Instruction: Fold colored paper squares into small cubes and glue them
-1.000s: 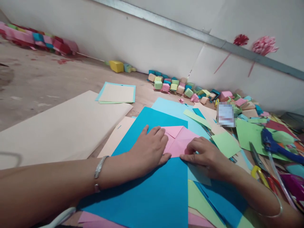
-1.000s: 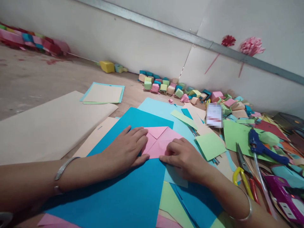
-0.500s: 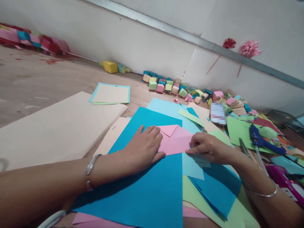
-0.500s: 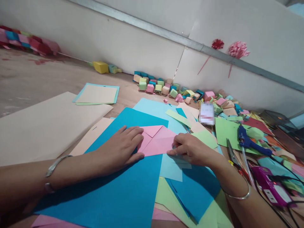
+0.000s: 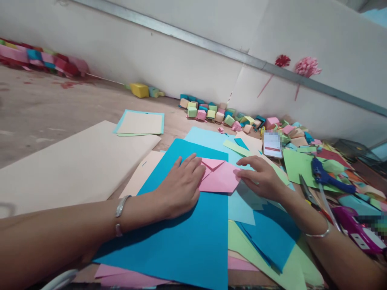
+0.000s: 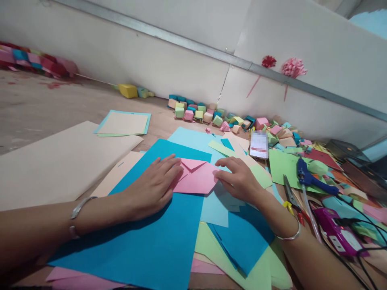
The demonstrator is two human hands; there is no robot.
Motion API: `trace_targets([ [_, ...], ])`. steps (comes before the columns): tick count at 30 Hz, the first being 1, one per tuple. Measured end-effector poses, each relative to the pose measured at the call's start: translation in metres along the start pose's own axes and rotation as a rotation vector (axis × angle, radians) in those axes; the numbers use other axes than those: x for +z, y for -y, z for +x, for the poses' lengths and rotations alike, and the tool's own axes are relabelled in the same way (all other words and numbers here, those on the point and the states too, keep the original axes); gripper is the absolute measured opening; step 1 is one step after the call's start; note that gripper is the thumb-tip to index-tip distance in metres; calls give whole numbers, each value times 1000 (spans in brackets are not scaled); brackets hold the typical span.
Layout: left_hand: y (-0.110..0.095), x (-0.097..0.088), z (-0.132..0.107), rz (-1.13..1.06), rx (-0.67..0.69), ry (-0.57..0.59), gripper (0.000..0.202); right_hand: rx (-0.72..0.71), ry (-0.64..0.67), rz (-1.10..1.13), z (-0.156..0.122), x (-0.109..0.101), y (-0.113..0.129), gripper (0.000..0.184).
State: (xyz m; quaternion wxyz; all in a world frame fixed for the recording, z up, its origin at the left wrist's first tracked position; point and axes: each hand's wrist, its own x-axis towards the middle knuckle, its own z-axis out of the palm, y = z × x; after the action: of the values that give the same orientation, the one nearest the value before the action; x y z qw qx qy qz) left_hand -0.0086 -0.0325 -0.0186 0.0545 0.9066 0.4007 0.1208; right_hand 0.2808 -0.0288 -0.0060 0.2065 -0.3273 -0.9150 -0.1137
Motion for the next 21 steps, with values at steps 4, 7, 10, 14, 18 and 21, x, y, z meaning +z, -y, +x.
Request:
trace_targets([
  [4, 3, 0, 3, 39, 52, -117, 29, -106, 9, 78, 4, -4, 24, 19],
  [7, 0, -5, 3, -14, 108, -52, 23, -208, 86, 175, 5, 1, 43, 23],
  [10, -6, -8, -1, -65, 133, 0, 23, -177, 51, 281, 6, 10, 51, 22],
  [14, -8, -8, -4, -81, 124, 7, 22, -42, 55, 431, 8, 14, 41, 8],
  [18, -7, -6, -3, -125, 152, 21, 15, 51, 105, 566, 10, 12, 33, 7],
  [21, -7, -4, -3, -152, 193, 17, 14, 188, 47, 556, 10, 15, 38, 9],
])
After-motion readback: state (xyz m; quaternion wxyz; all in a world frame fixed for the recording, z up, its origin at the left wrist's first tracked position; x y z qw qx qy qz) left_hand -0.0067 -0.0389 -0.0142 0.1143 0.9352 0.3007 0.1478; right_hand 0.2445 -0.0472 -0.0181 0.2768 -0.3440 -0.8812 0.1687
